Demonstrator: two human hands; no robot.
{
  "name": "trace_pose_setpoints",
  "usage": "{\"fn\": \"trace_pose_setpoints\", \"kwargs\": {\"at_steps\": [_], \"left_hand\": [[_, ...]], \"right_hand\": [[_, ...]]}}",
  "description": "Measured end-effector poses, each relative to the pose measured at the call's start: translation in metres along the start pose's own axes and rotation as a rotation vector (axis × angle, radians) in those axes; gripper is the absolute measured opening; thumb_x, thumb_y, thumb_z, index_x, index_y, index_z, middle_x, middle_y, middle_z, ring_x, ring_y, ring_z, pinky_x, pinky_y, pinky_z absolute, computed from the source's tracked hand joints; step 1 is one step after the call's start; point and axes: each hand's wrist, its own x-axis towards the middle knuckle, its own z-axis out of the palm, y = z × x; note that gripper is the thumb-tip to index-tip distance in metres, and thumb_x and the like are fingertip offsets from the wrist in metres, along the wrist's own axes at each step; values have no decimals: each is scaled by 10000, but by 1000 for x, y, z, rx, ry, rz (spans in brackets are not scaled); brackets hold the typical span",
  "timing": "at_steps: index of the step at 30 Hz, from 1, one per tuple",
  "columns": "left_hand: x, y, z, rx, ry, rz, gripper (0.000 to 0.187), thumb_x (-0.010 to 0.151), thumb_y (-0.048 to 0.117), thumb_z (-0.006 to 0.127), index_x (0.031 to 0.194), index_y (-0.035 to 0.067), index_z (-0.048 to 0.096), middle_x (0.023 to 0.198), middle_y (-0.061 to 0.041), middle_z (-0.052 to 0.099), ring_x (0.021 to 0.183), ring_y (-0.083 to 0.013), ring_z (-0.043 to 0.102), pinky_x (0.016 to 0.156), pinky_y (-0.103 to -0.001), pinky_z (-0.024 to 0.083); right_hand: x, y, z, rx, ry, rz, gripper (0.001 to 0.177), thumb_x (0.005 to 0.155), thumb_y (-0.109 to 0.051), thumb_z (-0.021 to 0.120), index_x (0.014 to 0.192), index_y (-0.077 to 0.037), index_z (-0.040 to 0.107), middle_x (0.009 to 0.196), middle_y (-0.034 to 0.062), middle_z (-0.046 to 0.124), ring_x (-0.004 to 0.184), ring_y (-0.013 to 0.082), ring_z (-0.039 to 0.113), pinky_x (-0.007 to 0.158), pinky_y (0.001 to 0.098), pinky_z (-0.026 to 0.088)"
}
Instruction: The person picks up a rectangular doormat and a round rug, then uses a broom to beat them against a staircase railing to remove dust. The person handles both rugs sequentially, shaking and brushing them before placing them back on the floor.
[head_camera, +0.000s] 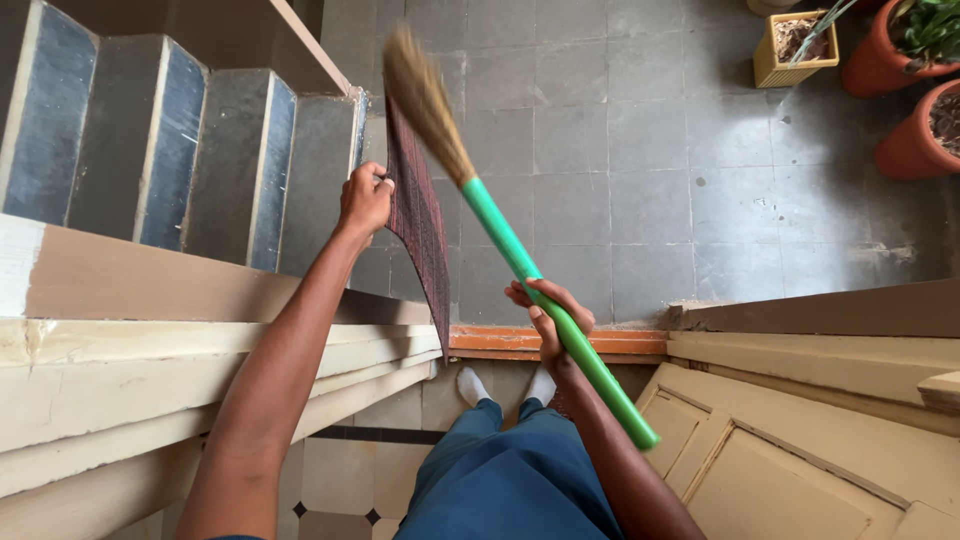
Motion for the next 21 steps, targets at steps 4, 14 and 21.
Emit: {"fn": "trace_pose_setpoints", "kwargs": {"at_steps": [4,14,21], "left_hand": [[-13,-7,15,16,29,64,234,946,141,669,1155,40,644,913,-132,733,869,-273,711,783,-412,532],[-30,-27,30,-32,53,57,223,962,142,664,1145,22,620,878,-122,714,813,-253,689,741,-412,519],[-15,-22,29,-182,94,-187,160,972,105,644,1108,23,620,852,-89,669,749,-168,621,659,-359,494]], "right_hand": [[-8,33,-16,-105,31,290,346,924,-97,586,1215,72,664,1070,253,762,1042,333,773,958,434,639],[-27,25,-25,-203,64,396,376,897,-151,583,1177,84,673,927,256,774,903,324,797,817,433,687],[-24,-50,-76,-48,26,88,352,869,-82,575,1133,112,701,908,254,773,819,351,816,758,476,714]]}}
